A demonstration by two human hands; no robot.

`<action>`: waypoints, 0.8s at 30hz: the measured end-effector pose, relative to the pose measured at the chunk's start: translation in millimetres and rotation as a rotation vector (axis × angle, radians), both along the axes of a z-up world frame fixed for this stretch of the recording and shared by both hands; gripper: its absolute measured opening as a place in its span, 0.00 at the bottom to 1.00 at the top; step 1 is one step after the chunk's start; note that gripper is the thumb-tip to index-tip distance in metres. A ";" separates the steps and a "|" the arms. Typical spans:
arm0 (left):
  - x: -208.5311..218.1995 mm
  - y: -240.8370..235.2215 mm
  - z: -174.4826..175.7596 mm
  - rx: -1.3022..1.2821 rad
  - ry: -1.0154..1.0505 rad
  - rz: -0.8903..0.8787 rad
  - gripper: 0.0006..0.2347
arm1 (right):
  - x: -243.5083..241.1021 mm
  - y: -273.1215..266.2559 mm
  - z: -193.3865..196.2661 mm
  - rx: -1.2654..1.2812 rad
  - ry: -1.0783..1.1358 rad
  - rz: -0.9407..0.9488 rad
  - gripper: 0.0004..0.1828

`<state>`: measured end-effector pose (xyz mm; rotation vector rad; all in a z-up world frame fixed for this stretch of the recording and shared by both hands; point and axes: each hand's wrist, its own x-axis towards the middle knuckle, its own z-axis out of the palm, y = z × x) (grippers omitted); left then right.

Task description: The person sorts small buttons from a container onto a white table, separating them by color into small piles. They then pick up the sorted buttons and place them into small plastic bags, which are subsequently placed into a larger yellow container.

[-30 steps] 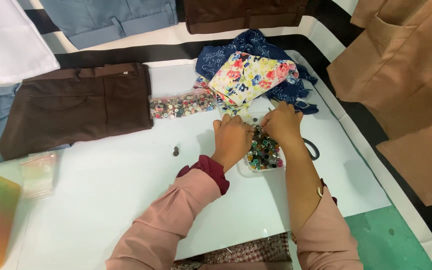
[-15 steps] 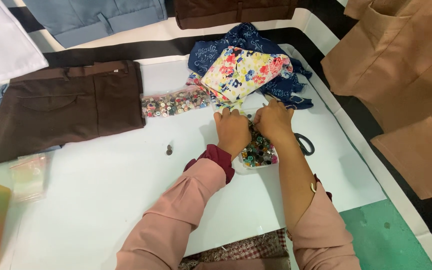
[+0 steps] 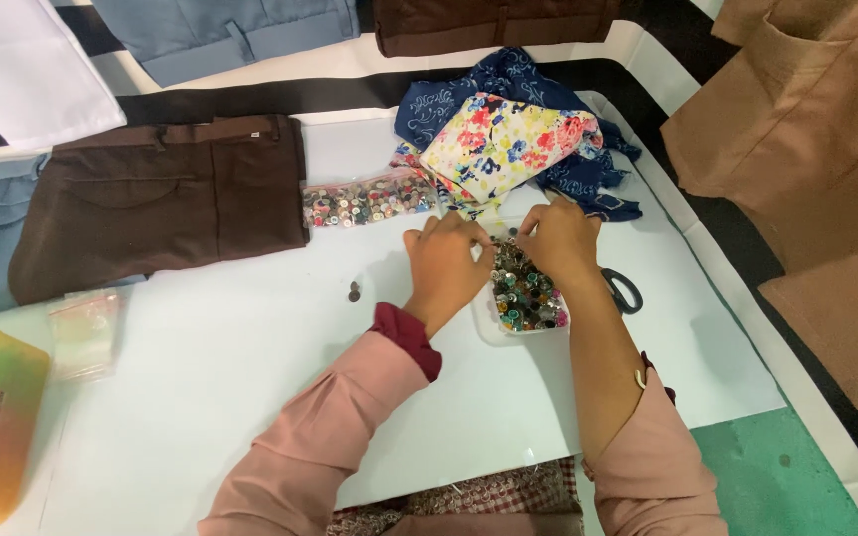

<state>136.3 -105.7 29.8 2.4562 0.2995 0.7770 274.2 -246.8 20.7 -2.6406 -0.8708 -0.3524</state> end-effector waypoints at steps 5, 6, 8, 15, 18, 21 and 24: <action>-63.9 75.7 0.5 -0.071 -0.023 0.068 0.03 | -33.4 22.9 7.2 0.242 -0.342 0.123 0.10; -74.5 96.8 -3.5 -0.132 -0.033 0.087 0.04 | -39.5 31.7 7.2 0.334 -0.417 0.157 0.13; -101.0 127.1 -6.7 -0.218 0.042 0.129 0.03 | -66.4 46.8 16.8 0.364 -0.456 0.234 0.12; -158.6 143.2 -8.4 -0.391 0.373 0.221 0.05 | -133.7 94.6 -16.7 0.564 -0.056 0.621 0.07; -159.8 129.3 -0.7 -0.306 0.409 0.219 0.04 | -142.1 104.0 -40.8 0.544 0.190 0.609 0.05; -156.5 124.4 -3.9 -0.285 0.401 0.218 0.04 | -142.5 110.1 -47.3 0.500 0.302 0.566 0.03; -155.5 119.9 -9.9 -0.249 0.360 0.225 0.03 | -141.0 115.9 -50.9 0.458 0.368 0.522 0.02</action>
